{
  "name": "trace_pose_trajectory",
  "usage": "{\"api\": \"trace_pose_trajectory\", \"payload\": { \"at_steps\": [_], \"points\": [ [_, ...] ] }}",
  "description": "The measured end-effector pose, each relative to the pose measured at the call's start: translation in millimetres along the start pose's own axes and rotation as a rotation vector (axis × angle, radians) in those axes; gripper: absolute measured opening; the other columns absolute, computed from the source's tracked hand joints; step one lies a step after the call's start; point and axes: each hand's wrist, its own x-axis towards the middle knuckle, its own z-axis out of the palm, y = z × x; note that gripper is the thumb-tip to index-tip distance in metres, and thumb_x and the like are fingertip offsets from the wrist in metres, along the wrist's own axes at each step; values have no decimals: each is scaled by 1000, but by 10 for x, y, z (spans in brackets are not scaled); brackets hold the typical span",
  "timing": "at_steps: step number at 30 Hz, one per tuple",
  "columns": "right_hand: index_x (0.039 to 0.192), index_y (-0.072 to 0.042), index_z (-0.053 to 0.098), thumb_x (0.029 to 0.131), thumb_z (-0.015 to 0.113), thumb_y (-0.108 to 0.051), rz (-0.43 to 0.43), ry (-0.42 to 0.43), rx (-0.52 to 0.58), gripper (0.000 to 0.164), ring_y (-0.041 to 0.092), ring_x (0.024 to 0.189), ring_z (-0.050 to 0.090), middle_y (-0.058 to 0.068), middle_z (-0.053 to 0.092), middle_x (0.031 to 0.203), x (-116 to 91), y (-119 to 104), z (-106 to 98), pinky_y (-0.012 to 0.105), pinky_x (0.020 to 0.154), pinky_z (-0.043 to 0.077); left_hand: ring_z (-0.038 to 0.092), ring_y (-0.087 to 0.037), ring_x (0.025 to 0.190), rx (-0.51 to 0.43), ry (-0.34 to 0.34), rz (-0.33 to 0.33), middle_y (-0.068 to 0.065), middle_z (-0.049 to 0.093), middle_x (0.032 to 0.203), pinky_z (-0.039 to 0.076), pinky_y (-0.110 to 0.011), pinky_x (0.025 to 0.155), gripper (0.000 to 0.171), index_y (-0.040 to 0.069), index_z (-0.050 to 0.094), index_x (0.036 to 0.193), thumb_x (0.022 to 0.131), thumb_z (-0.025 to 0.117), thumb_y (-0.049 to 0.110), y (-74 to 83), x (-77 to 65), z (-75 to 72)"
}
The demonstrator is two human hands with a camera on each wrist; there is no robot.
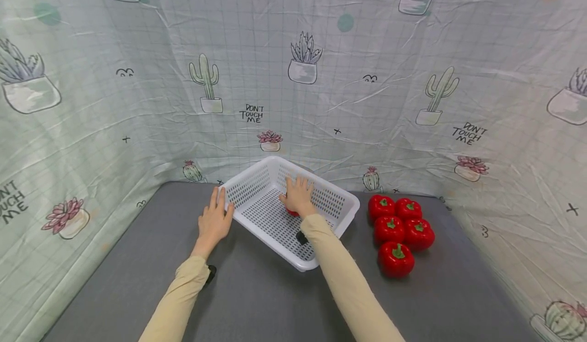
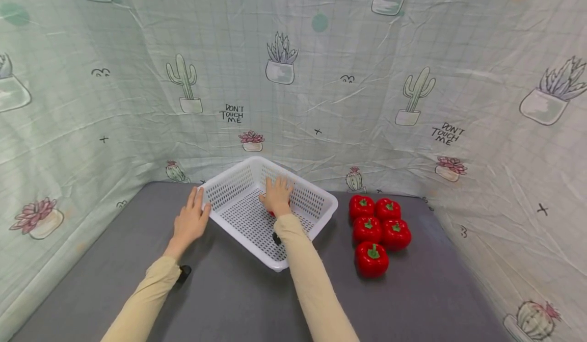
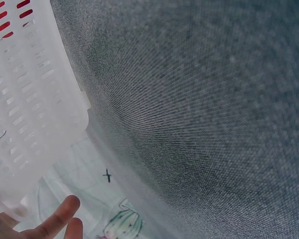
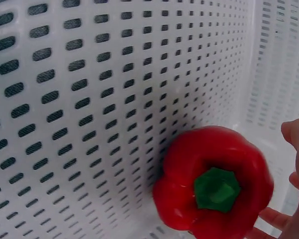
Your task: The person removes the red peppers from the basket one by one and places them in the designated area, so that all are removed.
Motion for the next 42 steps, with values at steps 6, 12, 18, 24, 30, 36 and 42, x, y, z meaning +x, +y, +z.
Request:
{"api": "trace_pose_trajectory", "payload": {
  "at_steps": [6, 12, 18, 24, 30, 36, 42],
  "points": [
    [141, -22, 19, 87, 48, -48, 30, -58, -6, 67, 37, 134, 16, 18, 20, 143, 6, 13, 89, 58, 102, 19, 43, -51, 106, 4, 21, 4, -13, 10, 150, 34, -66, 79, 59, 11, 14, 144, 95, 32, 36, -16, -9, 6],
    [140, -22, 23, 81, 55, -51, 43, -111, -64, 74, 38, 129, 25, 19, 25, 140, 15, 25, 158, 57, 100, 24, 43, -51, 106, 4, 8, 4, -13, 9, 151, 35, -65, 78, 59, 11, 13, 144, 95, 32, 36, -9, -2, 8],
    [139, -23, 26, 74, 65, -49, 1, -118, -132, 81, 40, 125, 30, 18, 31, 137, 8, 20, 173, 56, 96, 29, 44, -50, 105, 8, 4, 6, -12, 9, 151, 36, -65, 77, 59, 13, 11, 145, 95, 31, 37, -18, 0, 26],
    [136, -27, 29, 71, 71, -43, -64, -95, -173, 79, 41, 122, 33, 15, 35, 134, -8, 24, 160, 57, 94, 31, 45, -50, 104, -5, 28, 7, -13, 11, 150, 36, -65, 76, 58, 12, 14, 144, 94, 33, 36, -22, 0, 32],
    [135, -27, 31, 71, 71, -39, -97, -91, -165, 76, 40, 121, 34, 14, 36, 132, -34, 19, 127, 58, 93, 32, 44, -50, 106, 9, 18, 3, -13, 10, 150, 36, -65, 77, 59, 13, 12, 145, 95, 32, 37, -24, 11, 43],
    [134, -26, 31, 72, 71, -39, -100, -113, -152, 75, 39, 122, 33, 14, 35, 134, -30, 10, 113, 57, 92, 33, 43, -50, 108, 1, 8, -4, -12, 8, 151, 35, -66, 78, 59, 13, 11, 145, 95, 32, 37, -23, 6, 38],
    [135, -26, 31, 72, 71, -37, -93, -108, -100, 75, 38, 121, 34, 13, 34, 133, -18, 9, 96, 56, 90, 34, 44, -50, 106, -1, 14, 2, -12, 9, 151, 35, -65, 77, 59, 13, 12, 145, 95, 31, 38, -23, 1, 29]
  ]
}}
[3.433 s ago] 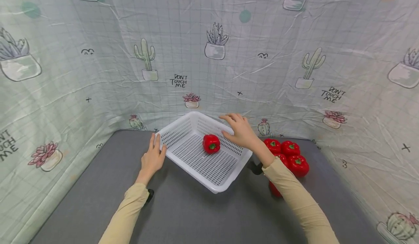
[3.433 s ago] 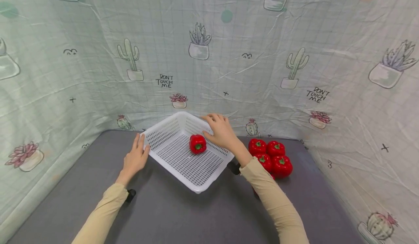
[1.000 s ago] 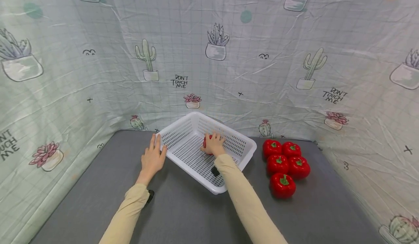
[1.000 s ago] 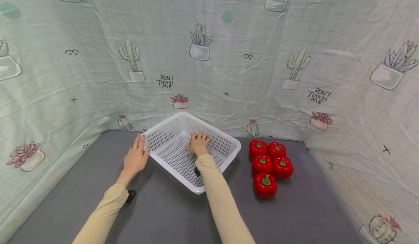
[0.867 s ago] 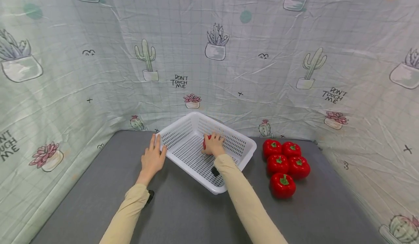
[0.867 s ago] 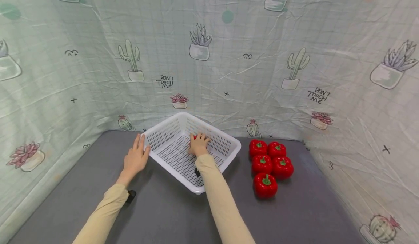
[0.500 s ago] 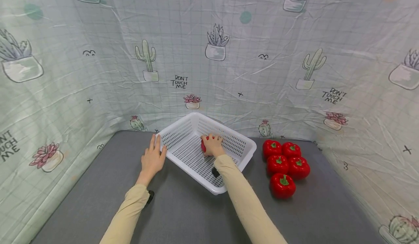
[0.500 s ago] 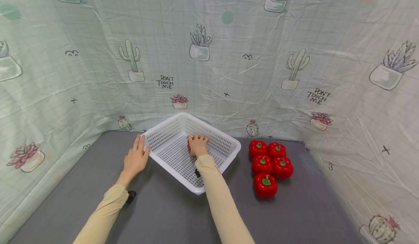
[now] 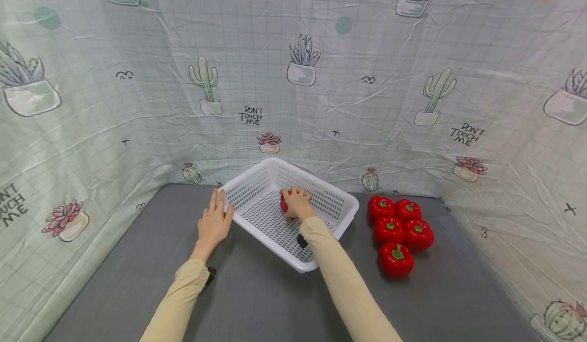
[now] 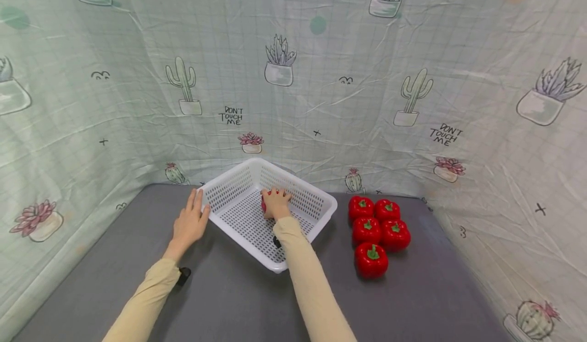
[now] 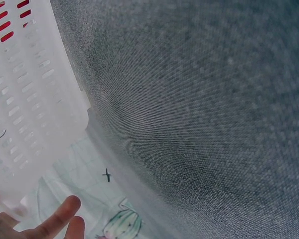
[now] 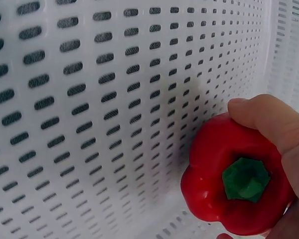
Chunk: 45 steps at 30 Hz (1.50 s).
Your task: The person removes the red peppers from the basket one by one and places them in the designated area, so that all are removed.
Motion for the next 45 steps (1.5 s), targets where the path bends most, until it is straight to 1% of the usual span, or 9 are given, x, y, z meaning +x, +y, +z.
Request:
{"api": "trace_pose_trajectory", "payload": {
  "at_steps": [3, 7, 12, 18, 23, 29, 36, 41, 45],
  "points": [
    [135, -24, 31, 72, 72, -35, -5, 24, 34, 76, 37, 121, 35, 12, 33, 135, 1, 4, -24, 58, 90, 34, 44, -50, 106, 0, 2, 4, -12, 9, 151, 36, -65, 76, 58, 13, 13, 145, 95, 31, 38, -5, -2, -5],
    [136, -21, 31, 71, 72, -33, -23, 38, 51, 78, 37, 121, 35, 12, 33, 135, -2, -1, -79, 60, 90, 34, 43, -50, 106, -6, -3, 7, -12, 9, 151, 35, -65, 77, 59, 14, 12, 145, 95, 31, 37, -13, 0, -15],
    [137, -19, 30, 70, 73, -33, -42, 33, 36, 81, 37, 122, 34, 12, 34, 135, -10, -7, -147, 60, 89, 35, 43, -50, 107, -4, -6, 10, -12, 8, 151, 34, -66, 78, 59, 14, 11, 145, 95, 31, 38, -20, 9, -17],
    [138, -19, 28, 70, 73, -36, -46, 25, 8, 83, 35, 124, 31, 11, 32, 136, -5, 5, -214, 58, 90, 35, 42, -51, 108, 3, -19, 15, -12, 6, 151, 34, -67, 79, 59, 14, 9, 145, 95, 27, 41, -17, 27, -19],
    [138, -19, 29, 69, 74, -34, -79, 26, 20, 84, 36, 124, 31, 11, 32, 137, -39, 13, -308, 59, 91, 34, 40, -52, 110, 0, -28, 13, -12, 5, 151, 32, -67, 80, 59, 14, 8, 145, 96, 28, 39, -3, 41, -30],
    [137, -19, 30, 68, 75, -32, -140, 28, 28, 83, 35, 123, 30, 12, 33, 136, -120, 38, -458, 61, 93, 31, 40, -52, 110, -9, -25, 19, -13, 7, 151, 34, -66, 79, 58, 13, 10, 145, 96, 29, 37, 17, 42, -41],
    [135, -18, 32, 67, 75, -32, -232, 41, -22, 82, 32, 117, 34, 11, 35, 133, -259, 80, -618, 50, 87, 41, 42, -51, 107, -2, -13, 32, -14, 9, 150, 37, -64, 75, 58, 12, 11, 145, 95, 30, 37, 20, 29, -34],
    [134, -19, 32, 67, 75, -33, -284, 54, -54, 81, 30, 116, 34, 10, 35, 132, -351, 102, -697, 47, 86, 42, 42, -52, 107, 0, -7, 29, -15, 10, 150, 37, -64, 75, 58, 11, 12, 144, 95, 31, 36, 11, 13, -26],
    [133, -21, 33, 66, 75, -33, -325, 82, -64, 80, 29, 114, 34, 8, 35, 132, -426, 111, -770, 45, 84, 42, 43, -52, 107, 2, 3, 25, -14, 10, 150, 37, -64, 75, 59, 11, 12, 144, 95, 32, 36, -4, 5, -12]
  ]
}}
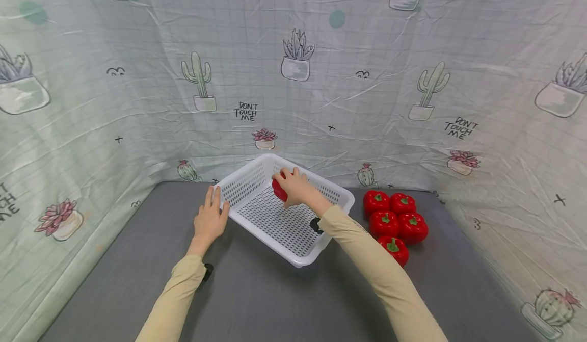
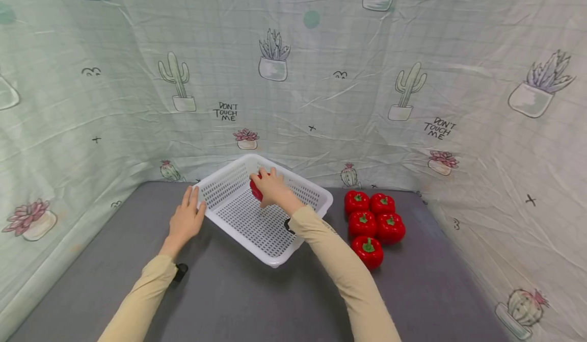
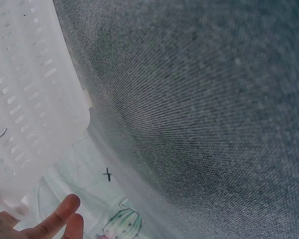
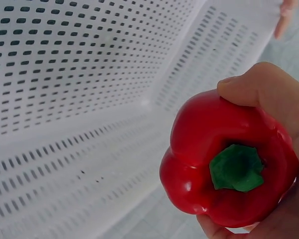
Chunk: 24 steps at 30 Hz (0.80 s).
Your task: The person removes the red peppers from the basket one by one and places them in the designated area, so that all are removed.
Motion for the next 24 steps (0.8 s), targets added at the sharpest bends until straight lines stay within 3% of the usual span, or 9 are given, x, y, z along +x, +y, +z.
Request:
{"api": "trace_pose_trajectory", "payload": {
  "at_steps": [12, 24],
  "points": [
    [132, -21, 35, 65, 77, -28, -83, 66, 12, 79, 32, 116, 34, 11, 34, 132, -238, -21, -176, 46, 87, 40, 42, -51, 109, 0, -21, -8, -13, 7, 151, 37, -64, 77, 59, 13, 9, 145, 95, 24, 40, -10, -7, -1],
    [129, -25, 41, 62, 78, -27, -136, 155, 1, 77, 36, 110, 39, 9, 38, 129, -543, 78, -129, 43, 85, 43, 42, -51, 109, -7, 9, -1, -14, 11, 150, 36, -65, 77, 58, 11, 13, 144, 95, 27, 39, -3, -3, 8]
  ]
}}
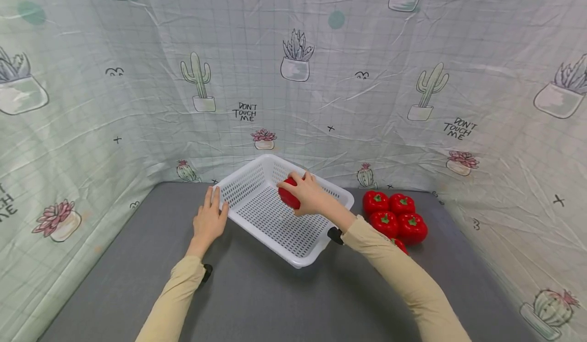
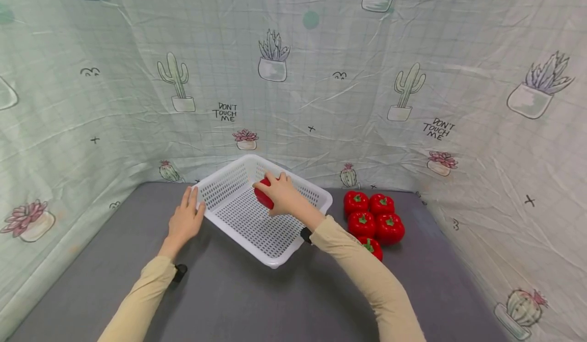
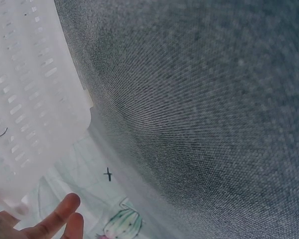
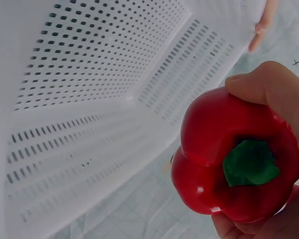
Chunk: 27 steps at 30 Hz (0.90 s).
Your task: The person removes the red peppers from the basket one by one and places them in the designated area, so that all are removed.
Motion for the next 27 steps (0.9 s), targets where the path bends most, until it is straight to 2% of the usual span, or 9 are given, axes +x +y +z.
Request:
{"api": "trace_pose_trajectory", "payload": {
  "at_steps": [18, 27],
  "points": [
    [131, -26, 36, 54, 82, -25, 17, 90, 60, 89, 30, 113, 37, 12, 35, 128, -413, 72, -23, 46, 84, 41, 43, -52, 105, -6, -8, 10, -15, 10, 150, 37, -65, 74, 58, 11, 12, 144, 95, 30, 36, 18, 8, -12],
    [126, -24, 38, 53, 81, -24, -8, 139, 45, 85, 30, 108, 40, 10, 39, 124, -621, 118, -11, 45, 80, 42, 42, -52, 107, -6, -2, 8, -16, 11, 149, 37, -64, 73, 58, 10, 13, 144, 95, 32, 33, 22, 9, -15]
  ]
}}
